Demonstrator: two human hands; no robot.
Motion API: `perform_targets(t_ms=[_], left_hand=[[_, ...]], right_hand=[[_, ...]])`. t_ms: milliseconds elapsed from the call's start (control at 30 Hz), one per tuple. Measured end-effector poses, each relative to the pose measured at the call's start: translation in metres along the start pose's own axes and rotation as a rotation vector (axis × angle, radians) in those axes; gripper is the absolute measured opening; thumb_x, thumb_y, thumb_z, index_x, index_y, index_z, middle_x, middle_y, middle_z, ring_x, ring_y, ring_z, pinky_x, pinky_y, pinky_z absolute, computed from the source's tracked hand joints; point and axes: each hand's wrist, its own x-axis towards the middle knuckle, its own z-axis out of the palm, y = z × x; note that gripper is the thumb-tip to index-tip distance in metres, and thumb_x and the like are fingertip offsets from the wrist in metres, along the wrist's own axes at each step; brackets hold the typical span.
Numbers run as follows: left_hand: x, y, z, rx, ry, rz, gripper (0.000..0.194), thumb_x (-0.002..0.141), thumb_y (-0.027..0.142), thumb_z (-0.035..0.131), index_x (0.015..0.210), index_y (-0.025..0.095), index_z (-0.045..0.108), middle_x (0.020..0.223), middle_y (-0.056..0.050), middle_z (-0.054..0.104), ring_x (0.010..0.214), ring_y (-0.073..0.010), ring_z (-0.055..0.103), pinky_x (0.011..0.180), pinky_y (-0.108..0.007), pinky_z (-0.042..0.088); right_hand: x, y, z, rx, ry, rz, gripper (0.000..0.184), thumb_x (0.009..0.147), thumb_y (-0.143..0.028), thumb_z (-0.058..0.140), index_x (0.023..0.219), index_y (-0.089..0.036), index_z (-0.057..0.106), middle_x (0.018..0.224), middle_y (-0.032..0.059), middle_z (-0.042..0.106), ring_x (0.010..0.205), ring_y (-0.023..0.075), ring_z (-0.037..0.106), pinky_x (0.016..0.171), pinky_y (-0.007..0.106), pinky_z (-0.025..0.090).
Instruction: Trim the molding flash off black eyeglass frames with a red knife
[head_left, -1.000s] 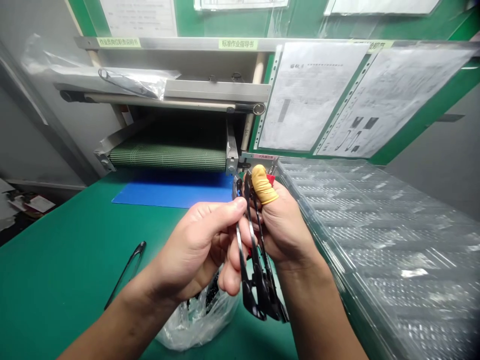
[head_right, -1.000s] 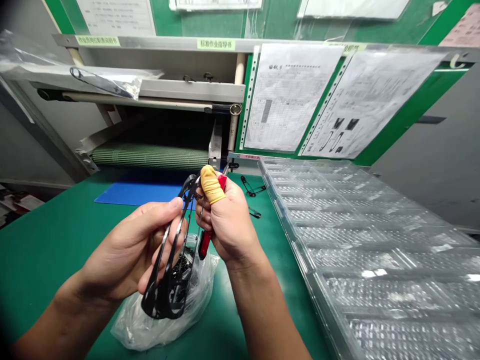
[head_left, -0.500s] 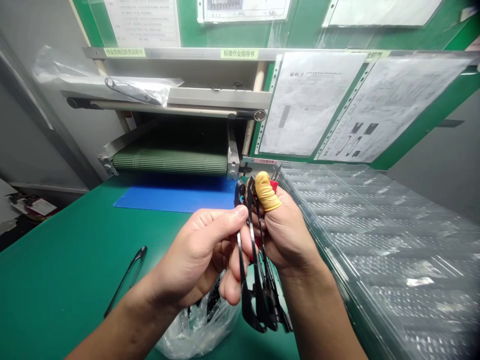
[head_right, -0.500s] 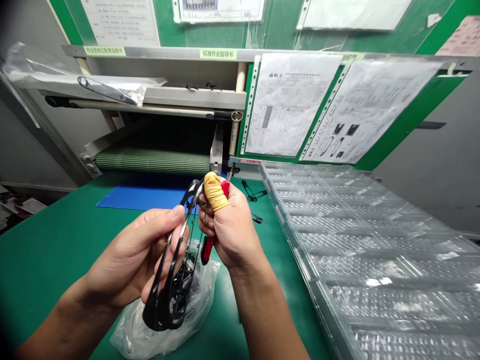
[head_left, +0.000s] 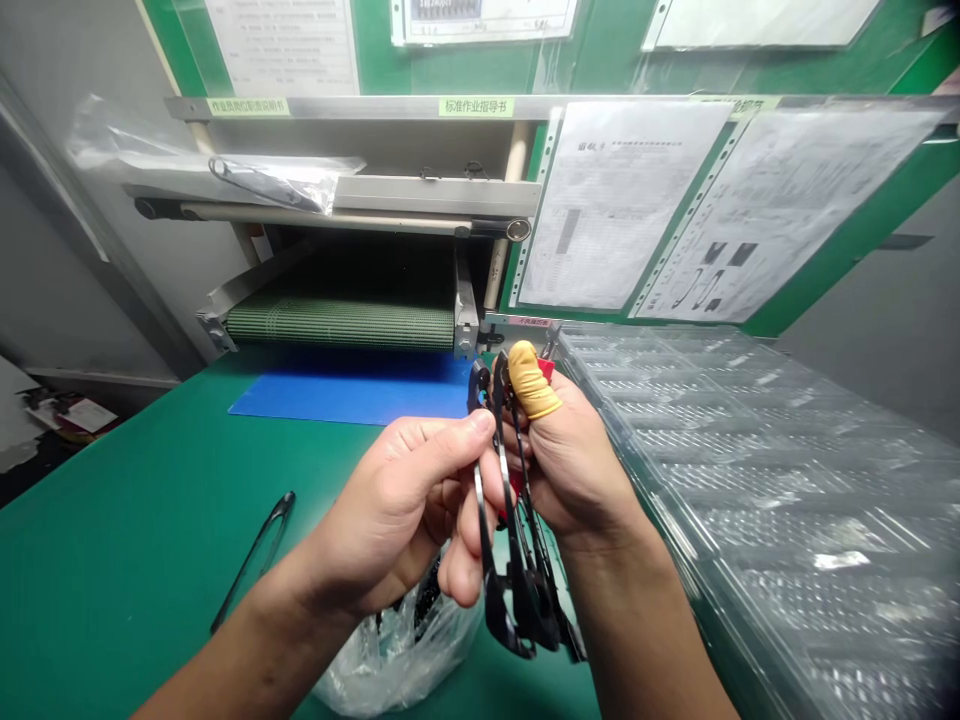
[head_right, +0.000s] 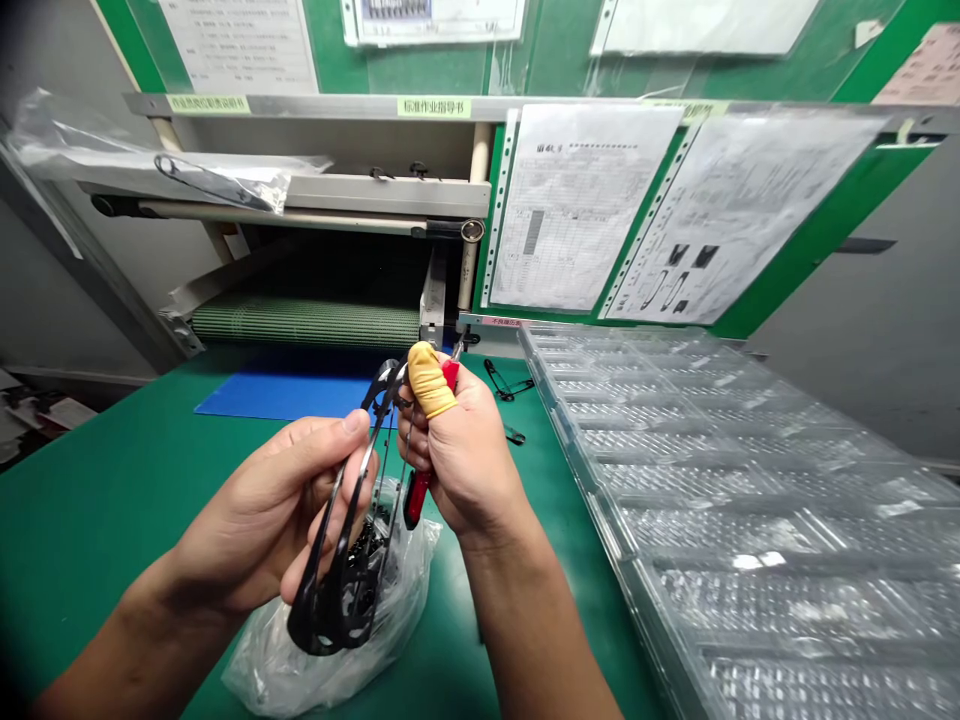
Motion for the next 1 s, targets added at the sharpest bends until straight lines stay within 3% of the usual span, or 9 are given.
perform_targets(t_ms=[467,733,1000], left_hand=[[0.001,0.002,0.001,0.052,0.012,-0.004,0.044,0.091,0.034,0.049,0.059,0.008,0.063,0.041,-0.001,0.056,0.028,-0.0056,0.048,0.030,-0.010,0.038],[0.001,0.003,-0.005,0.160,0.055,-0.001,0.040,0.088,0.037,0.054,0.059,0.010,0.063,0.039,-0.001,0.056,0.028,-0.0065,0.050,0.030,-0.010,0.036],[0.005,0.004,-0.012,0.321,0.117,0.069,0.041,0.088,0.038,0.055,0.056,0.012,0.060,0.039,0.001,0.055,0.027,-0.0050,0.048,0.029,-0.009,0.034]], right_hand=[[0.001,0.002,-0.001,0.004,-0.017,0.047,0.045,0.069,-0.054,0.076,0.071,-0.023,0.044,0.042,-0.0112,0.038,0.028,0.0063,0.032,0.027,0.020,0.018],[0.008,0.005,-0.006,0.041,-0.062,-0.049,0.045,0.070,-0.049,0.077,0.064,-0.018,0.046,0.048,-0.0105,0.036,0.034,0.0014,0.025,0.030,0.014,0.021],[0.012,0.010,-0.011,0.013,-0.108,-0.106,0.040,0.077,-0.045,0.074,0.068,-0.020,0.043,0.052,-0.0102,0.038,0.037,0.0023,0.024,0.032,0.014,0.019]])
